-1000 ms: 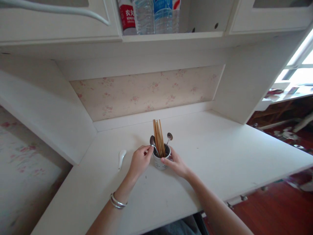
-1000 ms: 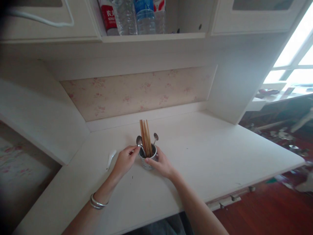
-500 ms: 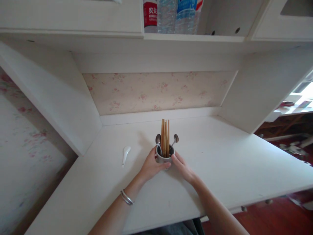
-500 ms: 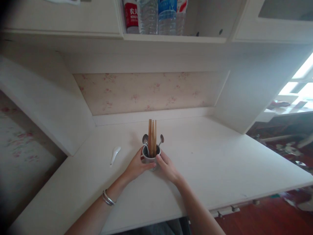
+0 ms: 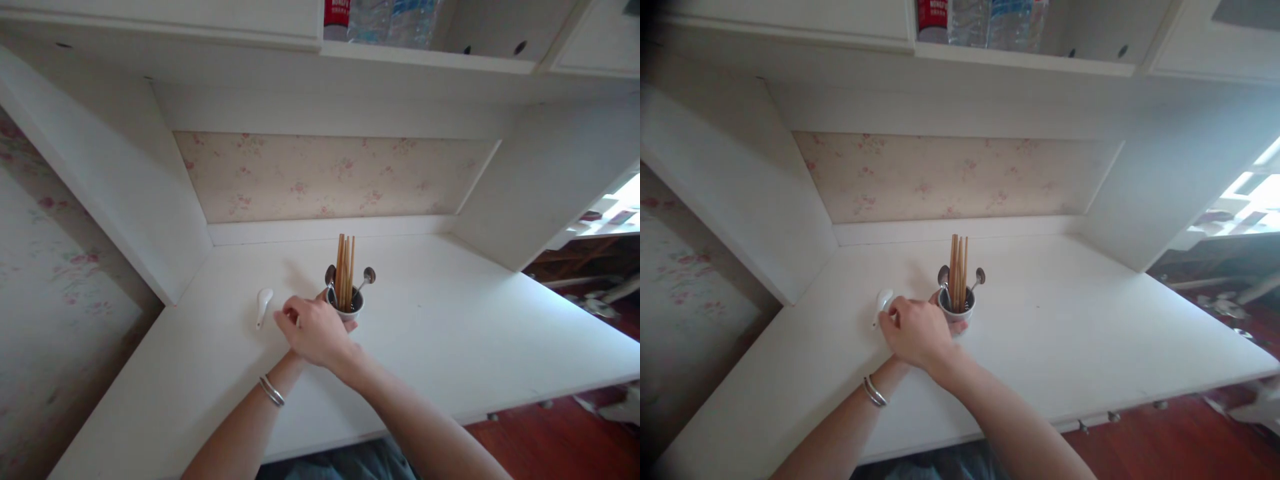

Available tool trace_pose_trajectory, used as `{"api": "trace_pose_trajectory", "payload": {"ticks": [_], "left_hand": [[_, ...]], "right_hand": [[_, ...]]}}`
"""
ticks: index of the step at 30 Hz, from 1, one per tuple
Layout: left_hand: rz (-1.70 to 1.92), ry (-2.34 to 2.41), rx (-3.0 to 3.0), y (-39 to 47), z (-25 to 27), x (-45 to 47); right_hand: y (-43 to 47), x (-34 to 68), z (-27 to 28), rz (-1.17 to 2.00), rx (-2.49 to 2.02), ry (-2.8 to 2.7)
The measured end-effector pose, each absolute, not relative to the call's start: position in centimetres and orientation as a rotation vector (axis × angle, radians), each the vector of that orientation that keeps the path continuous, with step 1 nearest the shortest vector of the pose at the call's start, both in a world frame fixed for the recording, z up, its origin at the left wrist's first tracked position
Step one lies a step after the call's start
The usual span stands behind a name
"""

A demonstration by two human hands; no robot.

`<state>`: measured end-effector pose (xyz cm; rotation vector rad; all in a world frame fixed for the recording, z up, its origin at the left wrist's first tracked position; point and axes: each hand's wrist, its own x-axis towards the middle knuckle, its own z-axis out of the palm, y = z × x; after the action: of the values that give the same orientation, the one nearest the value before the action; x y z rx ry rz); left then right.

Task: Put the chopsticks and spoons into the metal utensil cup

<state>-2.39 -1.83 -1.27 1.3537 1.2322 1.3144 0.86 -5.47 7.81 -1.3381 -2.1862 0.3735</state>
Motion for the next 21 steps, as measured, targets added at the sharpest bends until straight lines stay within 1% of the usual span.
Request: {"api": "trace_pose_trajectory", "payload": {"ticks": [3,6,11,21], "left_hand": [[1.198,1.292,1.421,-1.1,-1.7,-3.0],[1.148,1.212,1.451,-1.0,-1.8,-3.4],[1.173,1.079,1.431,-1.7,-1.6,-3.3],[1.215,1.050,1.419,-1.4,-1.9,-3.3]], "right_hand": [[-2.5,-4.4,7.5,0.242,-1.468,-2.510],[0.2,-8.2,6.6,0.247,-1.478,-2.739],[2.3,-10.5,6.0,0.305,-1.509,-2.801],[2.3,-9.8,5.7,0.332,-1.549,-2.805]]}}
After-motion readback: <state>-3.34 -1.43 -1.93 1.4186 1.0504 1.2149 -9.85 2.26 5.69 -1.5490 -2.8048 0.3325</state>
